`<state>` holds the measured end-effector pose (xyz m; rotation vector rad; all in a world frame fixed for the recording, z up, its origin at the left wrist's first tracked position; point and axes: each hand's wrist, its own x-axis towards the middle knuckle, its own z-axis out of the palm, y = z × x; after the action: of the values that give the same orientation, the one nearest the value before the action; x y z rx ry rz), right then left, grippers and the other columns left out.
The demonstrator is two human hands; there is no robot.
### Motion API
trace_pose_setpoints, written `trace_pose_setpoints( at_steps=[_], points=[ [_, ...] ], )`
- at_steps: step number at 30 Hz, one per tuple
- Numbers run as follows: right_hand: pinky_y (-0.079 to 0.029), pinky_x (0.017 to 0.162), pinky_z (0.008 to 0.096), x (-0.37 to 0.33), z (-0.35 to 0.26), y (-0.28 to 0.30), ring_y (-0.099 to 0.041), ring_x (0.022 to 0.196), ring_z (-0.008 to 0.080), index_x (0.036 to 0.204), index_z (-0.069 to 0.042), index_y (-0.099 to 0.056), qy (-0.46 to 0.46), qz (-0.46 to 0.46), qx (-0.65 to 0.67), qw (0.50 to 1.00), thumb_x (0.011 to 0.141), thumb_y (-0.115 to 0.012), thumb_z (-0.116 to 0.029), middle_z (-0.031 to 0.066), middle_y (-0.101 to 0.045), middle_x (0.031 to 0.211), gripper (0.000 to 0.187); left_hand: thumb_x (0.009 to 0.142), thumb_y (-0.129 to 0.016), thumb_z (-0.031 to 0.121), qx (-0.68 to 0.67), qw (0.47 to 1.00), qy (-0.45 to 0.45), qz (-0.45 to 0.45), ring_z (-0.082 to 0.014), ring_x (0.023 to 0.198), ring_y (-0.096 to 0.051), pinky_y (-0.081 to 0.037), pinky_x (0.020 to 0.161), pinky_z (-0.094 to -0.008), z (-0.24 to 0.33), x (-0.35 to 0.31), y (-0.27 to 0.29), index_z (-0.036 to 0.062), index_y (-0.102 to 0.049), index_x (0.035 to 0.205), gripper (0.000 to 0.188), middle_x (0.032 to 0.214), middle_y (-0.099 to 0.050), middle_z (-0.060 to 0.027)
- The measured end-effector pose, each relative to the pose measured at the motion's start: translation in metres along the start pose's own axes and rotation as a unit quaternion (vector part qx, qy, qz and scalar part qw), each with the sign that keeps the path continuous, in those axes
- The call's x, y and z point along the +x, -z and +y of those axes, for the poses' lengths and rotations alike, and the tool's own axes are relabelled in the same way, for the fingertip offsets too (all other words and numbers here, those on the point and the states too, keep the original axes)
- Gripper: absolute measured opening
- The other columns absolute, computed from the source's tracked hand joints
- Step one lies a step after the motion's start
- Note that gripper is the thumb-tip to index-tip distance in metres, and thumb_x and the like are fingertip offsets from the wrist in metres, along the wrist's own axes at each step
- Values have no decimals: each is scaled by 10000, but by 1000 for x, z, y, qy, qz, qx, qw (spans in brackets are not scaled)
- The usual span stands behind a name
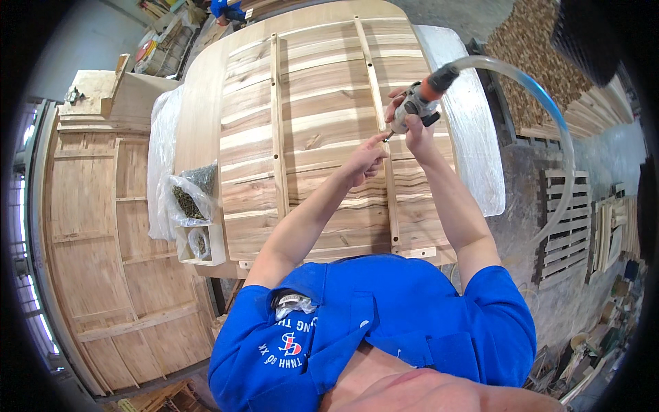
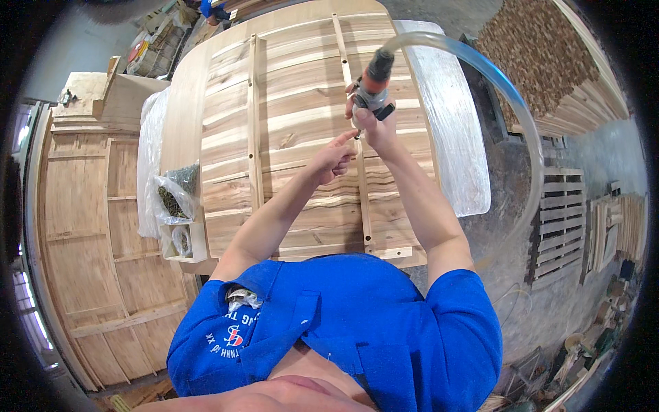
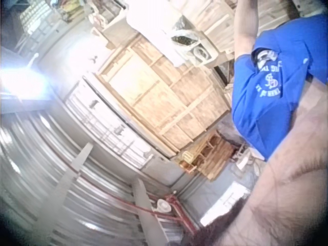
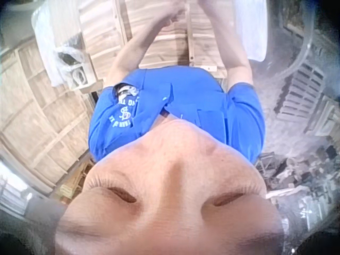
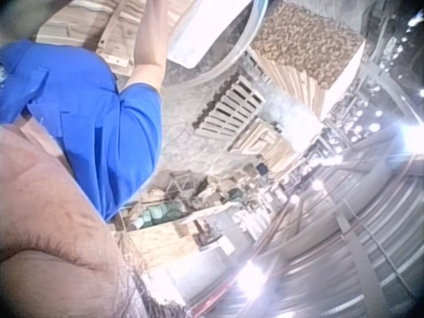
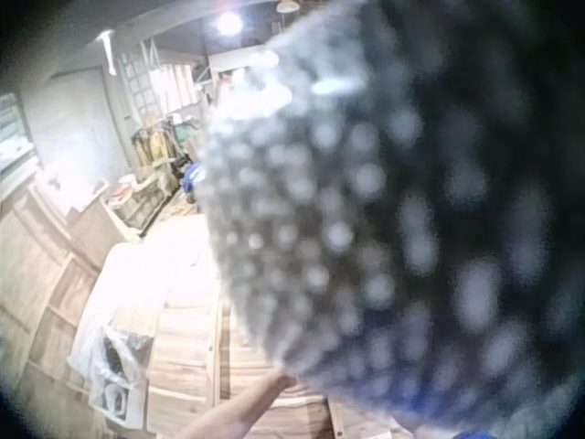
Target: The person uses a pneumatic drill to drive screws into wooden pallets, securing the slats to the frame. They repeatedly pick screws from a nearby container, align them with pre-drilled holes, and fasten them. The person also lifts and repositions pallets to access different sides for assembly.
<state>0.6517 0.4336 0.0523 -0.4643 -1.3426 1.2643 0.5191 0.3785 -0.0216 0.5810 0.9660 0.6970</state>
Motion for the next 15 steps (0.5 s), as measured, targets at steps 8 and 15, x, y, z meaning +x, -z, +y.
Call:
trace_pose_setpoints(
  at_steps=[8, 15],
  points=[
    [-403, 584, 242, 8, 42, 7, -505, 630, 112, 1010, 4, -467, -68, -2, -22, 997, 706, -623, -578, 36, -525, 674, 675, 844, -495, 71, -106, 992, -43, 56, -41, 472, -298, -255, 411, -186, -16, 14, 18, 136, -375, 1261, 439, 617, -346, 49],
    [-404, 520, 237, 8, 60, 0, -491, 572, 88, 887, 28, -550, -44, 8, 7, 999, 728, -641, -486, 23, -543, 633, 546, 853, -421, 15, -539, 827, -2, 159, -162, 663, -491, -409, 580, -235, -58, -6, 57, -38, -485, 966, 140, 784, -514, -88]
  ],
)
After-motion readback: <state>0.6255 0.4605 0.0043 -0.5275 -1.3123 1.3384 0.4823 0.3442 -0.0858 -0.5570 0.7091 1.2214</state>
